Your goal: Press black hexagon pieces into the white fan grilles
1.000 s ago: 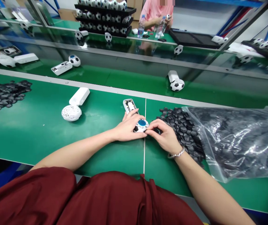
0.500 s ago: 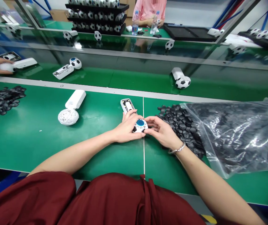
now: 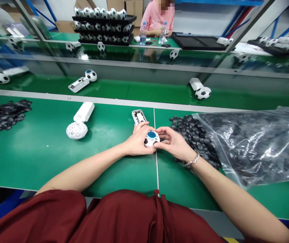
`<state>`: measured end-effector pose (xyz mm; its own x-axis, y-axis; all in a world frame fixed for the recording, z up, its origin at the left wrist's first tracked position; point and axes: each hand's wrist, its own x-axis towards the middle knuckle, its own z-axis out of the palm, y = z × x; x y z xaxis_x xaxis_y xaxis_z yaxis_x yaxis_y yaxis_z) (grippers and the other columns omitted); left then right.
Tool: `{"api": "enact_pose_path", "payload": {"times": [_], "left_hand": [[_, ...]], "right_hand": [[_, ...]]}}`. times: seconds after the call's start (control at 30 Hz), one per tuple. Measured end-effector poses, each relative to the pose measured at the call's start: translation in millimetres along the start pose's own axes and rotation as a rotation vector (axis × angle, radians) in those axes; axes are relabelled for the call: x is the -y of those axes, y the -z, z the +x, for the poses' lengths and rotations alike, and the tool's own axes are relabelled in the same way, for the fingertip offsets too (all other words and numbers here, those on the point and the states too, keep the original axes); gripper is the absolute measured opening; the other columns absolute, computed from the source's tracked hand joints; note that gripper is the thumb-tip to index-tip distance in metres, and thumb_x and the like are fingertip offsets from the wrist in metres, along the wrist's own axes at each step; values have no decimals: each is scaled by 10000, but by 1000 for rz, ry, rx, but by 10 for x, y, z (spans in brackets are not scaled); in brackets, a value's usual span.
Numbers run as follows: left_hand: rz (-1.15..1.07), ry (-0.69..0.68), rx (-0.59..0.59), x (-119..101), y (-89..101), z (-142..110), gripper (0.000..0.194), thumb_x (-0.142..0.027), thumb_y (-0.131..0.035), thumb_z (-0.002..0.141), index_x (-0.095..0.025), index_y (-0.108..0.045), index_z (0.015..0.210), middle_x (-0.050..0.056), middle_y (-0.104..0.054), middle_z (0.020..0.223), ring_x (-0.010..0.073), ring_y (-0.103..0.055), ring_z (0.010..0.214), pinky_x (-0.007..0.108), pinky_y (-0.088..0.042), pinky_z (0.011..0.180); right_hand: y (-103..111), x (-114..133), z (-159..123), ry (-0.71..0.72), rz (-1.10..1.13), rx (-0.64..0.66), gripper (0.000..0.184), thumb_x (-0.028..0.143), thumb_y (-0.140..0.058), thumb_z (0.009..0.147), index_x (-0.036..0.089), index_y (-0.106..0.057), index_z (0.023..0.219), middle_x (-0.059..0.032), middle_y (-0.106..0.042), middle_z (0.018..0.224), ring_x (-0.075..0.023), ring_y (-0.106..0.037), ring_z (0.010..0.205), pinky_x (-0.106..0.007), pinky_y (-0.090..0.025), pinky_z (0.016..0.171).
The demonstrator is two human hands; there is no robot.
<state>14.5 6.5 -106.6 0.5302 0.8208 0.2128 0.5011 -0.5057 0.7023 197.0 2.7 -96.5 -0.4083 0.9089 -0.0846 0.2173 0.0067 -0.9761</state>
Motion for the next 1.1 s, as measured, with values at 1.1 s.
{"api": "enact_pose_path", "payload": {"times": [1.1], "left_hand": [[-130,44,-33,159,146,-95,649,-166,-664,575,-231,-461,1188,57,-377,1091,233,-411,1092,391,-326,1013]], "right_hand": [[351,-137,-4,225,-1179,-70,185,180,-518,804,158,-669,909,-103,-646,914,-219,-597,859,-341,-480,790]]}}
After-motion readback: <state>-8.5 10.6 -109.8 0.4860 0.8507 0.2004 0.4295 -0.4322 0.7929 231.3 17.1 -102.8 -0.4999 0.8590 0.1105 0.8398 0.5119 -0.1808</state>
